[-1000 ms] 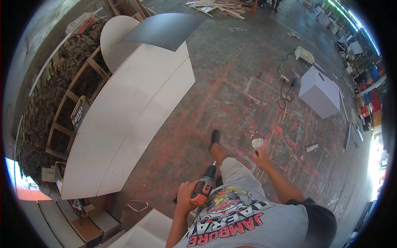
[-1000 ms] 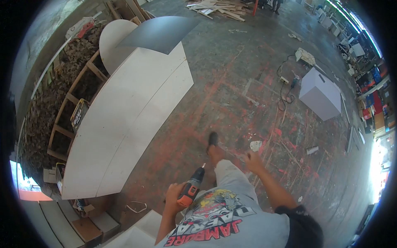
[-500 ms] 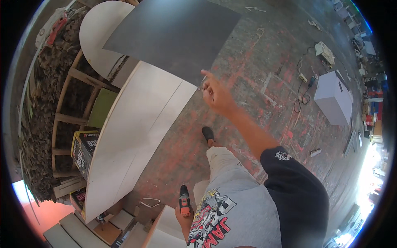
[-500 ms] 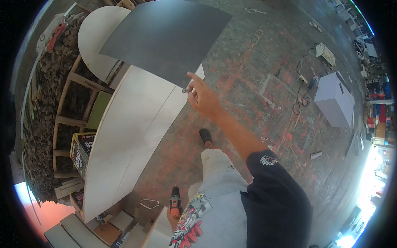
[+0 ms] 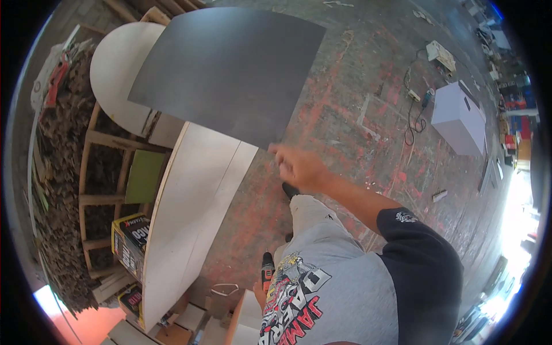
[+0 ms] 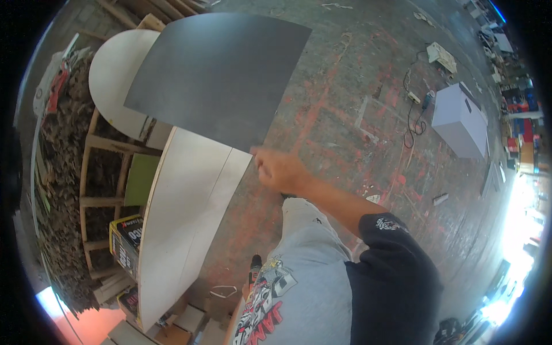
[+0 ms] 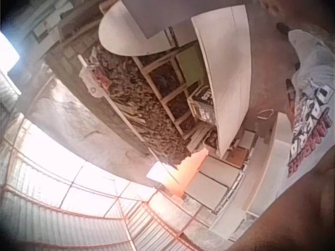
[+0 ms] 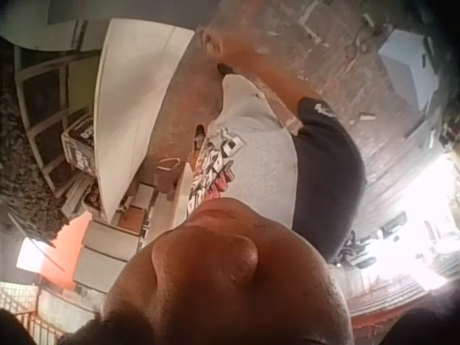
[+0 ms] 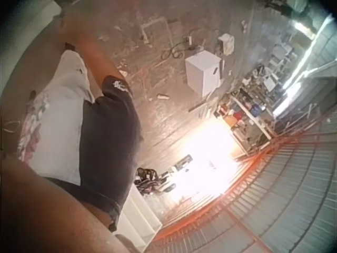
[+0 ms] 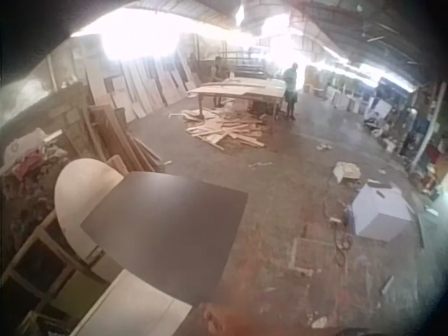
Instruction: The person attaches metal corner brackets to the interior of a white cabinet using a power drill and screws, handling one screw and bracket at a time.
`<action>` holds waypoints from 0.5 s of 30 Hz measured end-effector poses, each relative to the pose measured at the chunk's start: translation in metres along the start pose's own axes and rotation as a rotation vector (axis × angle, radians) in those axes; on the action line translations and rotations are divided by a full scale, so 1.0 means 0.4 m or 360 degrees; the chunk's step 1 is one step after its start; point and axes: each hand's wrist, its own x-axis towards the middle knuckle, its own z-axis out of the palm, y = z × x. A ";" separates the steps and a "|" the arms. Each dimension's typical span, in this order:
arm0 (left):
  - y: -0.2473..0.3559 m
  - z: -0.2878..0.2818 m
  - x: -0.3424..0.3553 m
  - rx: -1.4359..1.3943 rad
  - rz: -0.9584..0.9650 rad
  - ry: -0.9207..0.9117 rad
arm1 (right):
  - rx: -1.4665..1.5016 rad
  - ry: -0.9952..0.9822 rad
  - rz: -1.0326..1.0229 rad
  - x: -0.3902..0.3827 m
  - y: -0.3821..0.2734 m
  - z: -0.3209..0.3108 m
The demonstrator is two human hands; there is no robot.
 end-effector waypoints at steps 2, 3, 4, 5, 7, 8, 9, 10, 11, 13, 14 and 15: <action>0.008 -0.005 0.025 0.0000 0.0094 -0.0002 | 0.0046 -0.0561 0.0213 -0.059 -0.008 0.006; 0.023 -0.010 0.057 -0.0006 0.0146 0.0014 | 0.0185 -0.0458 0.0096 -0.092 0.016 0.034; 0.033 -0.010 0.092 -0.0016 0.0189 0.0018 | 0.0158 -0.0543 0.0159 -0.115 0.033 0.046; 0.052 -0.011 0.129 -0.0041 0.0226 0.0016 | 0.0092 -0.0628 0.0274 -0.142 0.058 0.063; 0.089 -0.020 0.177 -0.0103 0.0301 0.0023 | -0.0077 -0.0854 0.0406 -0.225 0.115 0.093; 0.093 -0.016 0.197 -0.0155 0.0356 0.0048 | -0.0380 -0.1244 0.0424 -0.262 0.155 0.110; 0.093 -0.015 0.210 -0.0188 0.0393 0.0059 | -0.0627 -0.1445 0.0271 -0.314 0.199 0.116; 0.098 -0.023 0.222 -0.0215 0.0446 0.0070 | -0.0718 -0.1571 0.0325 -0.371 0.253 0.132; 0.098 -0.034 0.232 -0.0240 0.0495 0.0079 | -0.0796 -0.1702 0.0389 -0.412 0.290 0.139; 0.099 -0.050 0.249 -0.0288 0.0598 0.0082 | -0.0834 -0.1680 0.0414 -0.458 0.251 0.093; 0.096 -0.055 0.256 -0.0329 0.0637 0.0089 | -0.0858 -0.1719 0.0439 -0.484 0.231 0.078; 0.095 -0.066 0.258 -0.0363 0.0675 0.0091 | -0.0862 -0.1692 0.0452 -0.522 0.251 0.089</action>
